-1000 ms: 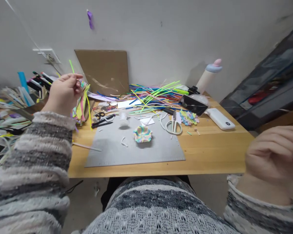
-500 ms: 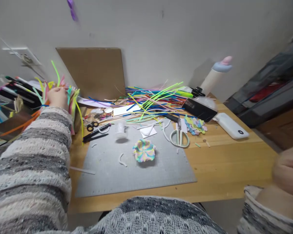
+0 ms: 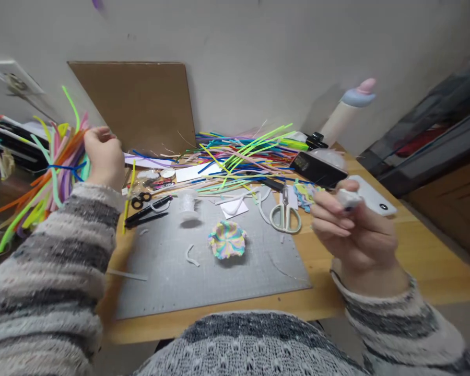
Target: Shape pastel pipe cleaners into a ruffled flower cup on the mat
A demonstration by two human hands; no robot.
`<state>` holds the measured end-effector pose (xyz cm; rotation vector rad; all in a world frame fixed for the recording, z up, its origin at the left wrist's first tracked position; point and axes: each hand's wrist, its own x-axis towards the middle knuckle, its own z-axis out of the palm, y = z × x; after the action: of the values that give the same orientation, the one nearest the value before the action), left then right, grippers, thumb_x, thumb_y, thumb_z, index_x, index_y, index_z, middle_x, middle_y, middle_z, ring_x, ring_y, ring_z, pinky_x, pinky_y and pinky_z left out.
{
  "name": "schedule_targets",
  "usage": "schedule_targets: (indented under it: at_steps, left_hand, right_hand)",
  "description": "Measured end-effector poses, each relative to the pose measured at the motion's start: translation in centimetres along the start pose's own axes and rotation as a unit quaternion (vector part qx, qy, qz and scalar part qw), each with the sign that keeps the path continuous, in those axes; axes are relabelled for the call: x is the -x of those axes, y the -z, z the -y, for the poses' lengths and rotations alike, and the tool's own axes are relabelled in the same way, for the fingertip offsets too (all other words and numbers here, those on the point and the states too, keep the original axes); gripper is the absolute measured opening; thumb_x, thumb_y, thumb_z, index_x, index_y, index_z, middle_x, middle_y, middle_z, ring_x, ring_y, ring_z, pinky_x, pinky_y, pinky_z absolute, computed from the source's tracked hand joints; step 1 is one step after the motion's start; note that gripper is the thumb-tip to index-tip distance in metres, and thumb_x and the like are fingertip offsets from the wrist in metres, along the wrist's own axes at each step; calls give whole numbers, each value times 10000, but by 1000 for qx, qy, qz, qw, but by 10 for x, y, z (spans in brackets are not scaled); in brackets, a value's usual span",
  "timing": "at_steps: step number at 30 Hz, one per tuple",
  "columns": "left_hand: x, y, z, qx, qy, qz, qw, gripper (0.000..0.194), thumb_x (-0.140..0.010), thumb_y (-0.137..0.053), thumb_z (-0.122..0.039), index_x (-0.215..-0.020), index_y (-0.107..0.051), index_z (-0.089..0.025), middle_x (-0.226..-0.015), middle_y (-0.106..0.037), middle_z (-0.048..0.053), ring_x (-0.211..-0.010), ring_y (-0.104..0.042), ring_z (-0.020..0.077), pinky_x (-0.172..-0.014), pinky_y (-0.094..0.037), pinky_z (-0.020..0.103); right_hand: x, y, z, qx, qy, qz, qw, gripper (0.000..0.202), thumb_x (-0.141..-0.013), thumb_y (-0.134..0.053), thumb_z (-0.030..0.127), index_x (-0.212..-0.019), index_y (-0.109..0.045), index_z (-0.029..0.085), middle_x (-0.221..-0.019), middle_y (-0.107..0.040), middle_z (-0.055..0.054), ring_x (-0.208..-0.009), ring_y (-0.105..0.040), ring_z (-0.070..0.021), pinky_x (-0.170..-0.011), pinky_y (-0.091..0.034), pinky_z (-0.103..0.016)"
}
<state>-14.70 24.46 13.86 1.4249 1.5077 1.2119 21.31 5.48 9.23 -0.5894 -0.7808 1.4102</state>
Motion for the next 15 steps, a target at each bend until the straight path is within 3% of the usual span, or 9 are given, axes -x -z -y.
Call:
schedule_targets:
  at_steps: [2,4,6,8,10,12,15]
  left_hand:
    - [33,-15,-10,38,-109,-81,990,295,-844,-512,-39,-1124,-497,-131,-1022,-569,-35,-970,-485,72,-854,-374,202]
    - [83,-29,-26,49,-193,31,979,161,-845,-569,-128,-1003,-596,-142,-981,-611,0,-929,-532,102,-842,-404,224]
    - [140,-38,-44,-11,-208,176,962,192,-920,-510,-280,-1037,-628,-185,-1043,-631,12,-977,-549,129,-843,-424,241]
    - [191,-43,-57,-61,-222,290,929,227,-941,-462,-328,-1031,-628,-204,-1037,-651,10,-980,-575,146,-827,-452,258]
    - [228,-45,-62,-91,-237,355,900,191,-913,-516,-352,-978,-619,-204,-957,-665,-4,-899,-602,141,-772,-472,254]
    - [250,-44,-59,-123,-250,335,900,155,-863,-604,-334,-947,-607,-204,-894,-661,-18,-822,-601,125,-717,-467,242]
    - [268,-45,-47,-150,-288,273,905,113,-832,-648,-271,-906,-609,-196,-849,-663,-17,-803,-595,126,-757,-446,266]
  right_hand:
    - [-5,-17,-5,41,-19,91,995,179,-718,-752,308,-812,-600,295,-638,-456,55,-439,-310,-35,-353,-235,-138]
    - [-4,-34,-9,81,0,202,976,118,-798,-689,329,-872,-605,292,-692,-543,47,-482,-425,-47,-392,-334,-155]
    - [2,-49,-12,135,54,281,949,237,-819,-684,292,-1038,-593,271,-767,-608,25,-573,-532,-65,-472,-438,-177]
    - [13,-59,-14,230,141,306,913,208,-824,-684,225,-1018,-611,212,-845,-636,-14,-740,-603,-99,-631,-513,-228]
    - [25,-62,-14,325,242,325,854,135,-841,-654,164,-972,-633,188,-902,-632,-37,-859,-608,-118,-753,-520,-264]
    - [36,-59,-16,378,317,341,801,124,-866,-608,139,-969,-645,200,-934,-605,-41,-895,-595,-123,-782,-517,-275]
    - [51,-53,-23,376,345,336,792,160,-885,-560,129,-963,-655,232,-951,-551,-37,-915,-579,-136,-779,-523,-299]
